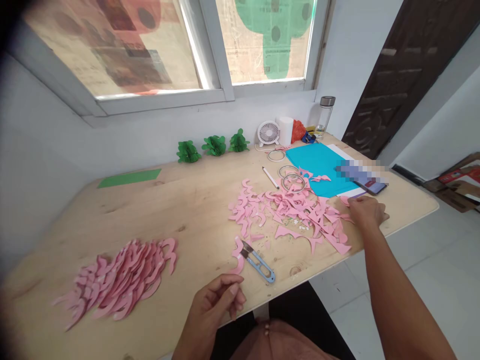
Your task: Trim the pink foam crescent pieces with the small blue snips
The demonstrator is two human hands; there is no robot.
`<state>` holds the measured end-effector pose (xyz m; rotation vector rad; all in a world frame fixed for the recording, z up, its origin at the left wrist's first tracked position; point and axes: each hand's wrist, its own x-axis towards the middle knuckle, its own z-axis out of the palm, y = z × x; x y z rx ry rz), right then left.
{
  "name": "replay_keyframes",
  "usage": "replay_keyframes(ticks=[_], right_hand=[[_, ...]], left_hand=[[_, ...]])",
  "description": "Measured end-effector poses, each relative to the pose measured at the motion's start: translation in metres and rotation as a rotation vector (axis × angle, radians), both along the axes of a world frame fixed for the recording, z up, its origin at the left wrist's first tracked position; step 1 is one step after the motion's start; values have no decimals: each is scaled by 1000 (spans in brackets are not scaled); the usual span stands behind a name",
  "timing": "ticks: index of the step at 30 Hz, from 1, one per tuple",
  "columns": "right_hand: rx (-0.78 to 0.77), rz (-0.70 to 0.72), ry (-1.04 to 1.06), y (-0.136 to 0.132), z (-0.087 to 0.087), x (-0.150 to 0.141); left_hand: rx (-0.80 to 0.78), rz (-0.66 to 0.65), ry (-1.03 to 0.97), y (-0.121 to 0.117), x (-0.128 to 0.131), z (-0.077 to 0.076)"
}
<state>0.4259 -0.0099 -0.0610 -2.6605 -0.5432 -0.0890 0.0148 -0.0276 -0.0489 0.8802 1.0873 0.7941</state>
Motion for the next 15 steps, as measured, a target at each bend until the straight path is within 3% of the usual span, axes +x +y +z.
replay_keyframes(ticks=[15], right_hand=[[-32, 43, 96, 1, 16, 3]], left_hand=[[53, -21, 54, 2, 0, 0]])
